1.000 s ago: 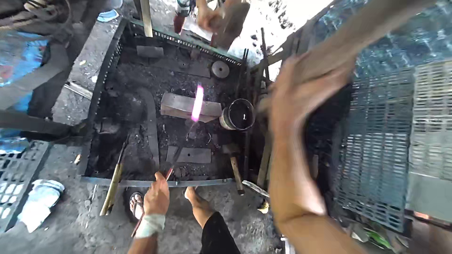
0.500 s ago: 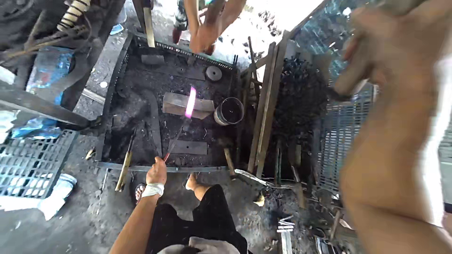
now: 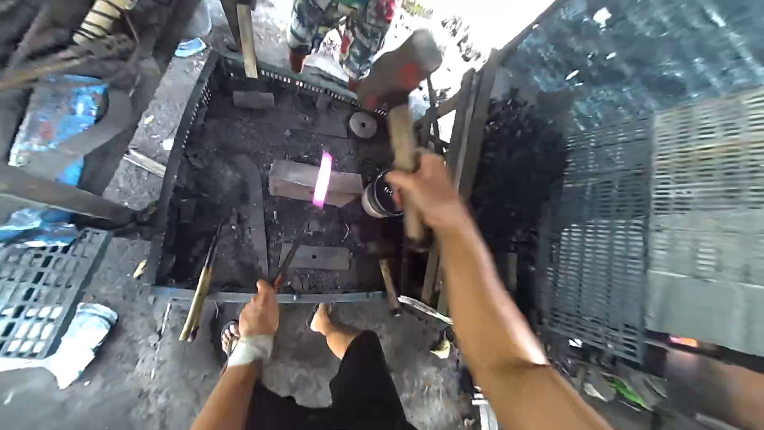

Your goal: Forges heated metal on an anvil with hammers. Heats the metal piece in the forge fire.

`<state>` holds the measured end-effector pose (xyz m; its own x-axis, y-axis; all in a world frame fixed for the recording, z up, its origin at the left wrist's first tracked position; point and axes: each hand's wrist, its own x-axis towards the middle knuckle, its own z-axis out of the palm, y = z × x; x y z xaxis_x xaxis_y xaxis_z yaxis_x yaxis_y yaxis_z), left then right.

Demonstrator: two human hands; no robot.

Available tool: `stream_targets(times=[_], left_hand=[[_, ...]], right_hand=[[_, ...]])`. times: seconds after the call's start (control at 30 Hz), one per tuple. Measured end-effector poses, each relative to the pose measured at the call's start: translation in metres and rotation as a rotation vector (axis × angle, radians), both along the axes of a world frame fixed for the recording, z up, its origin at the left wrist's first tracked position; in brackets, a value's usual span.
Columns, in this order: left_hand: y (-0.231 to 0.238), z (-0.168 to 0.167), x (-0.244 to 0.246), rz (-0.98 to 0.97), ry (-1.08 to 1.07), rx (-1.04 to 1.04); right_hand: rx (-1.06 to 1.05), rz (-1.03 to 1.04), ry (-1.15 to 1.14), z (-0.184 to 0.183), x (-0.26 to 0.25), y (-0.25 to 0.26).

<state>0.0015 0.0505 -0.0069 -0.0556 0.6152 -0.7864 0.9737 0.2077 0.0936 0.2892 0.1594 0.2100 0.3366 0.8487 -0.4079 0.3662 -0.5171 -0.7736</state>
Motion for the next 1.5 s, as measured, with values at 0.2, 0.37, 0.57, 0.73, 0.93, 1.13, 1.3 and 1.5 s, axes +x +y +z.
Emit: stream_targets(times=[0.2,0.37,0.57,0.73,0.93,1.13,1.3,1.5], left_hand=[[-0.001,-0.019,-0.012,-0.036,0.007,0.028],[0.001,-0.025,-0.005,-0.006,0.075,-0.046],[-0.01,-0.02,-0.013,-0.044,0.084,0.041],[-0.019,0.004,-0.016,0.008,0.025,0.014],[-0.022,-0.016,-0.02,-0.046,0.025,0.016],[-0.033,-0.036,-0.002,-0.03,0.1,-0.031],[-0.038,-0.012,-0.002,-0.063,0.115,0.087],[-0.035,0.001,-0.02,0.028,0.017,0.02]], right_hand=[[0.433,0.083,-0.707,0.2,0.048,0.001],[0.7,-0.087,-0.761,0.069,0.01,0.044],[-0.13,-0.225,0.167,-0.2,-0.034,0.024],[0.105,-0.096,-0.078,0.029,0.028,-0.008],[0.52,-0.073,-0.623,0.208,0.074,-0.015],[0.616,-0.24,-0.609,-0.012,0.003,0.024],[-0.235,-0.133,-0.039,-0.197,-0.03,0.014],[0.097,0.019,-0.187,0.069,0.002,-0.028]])
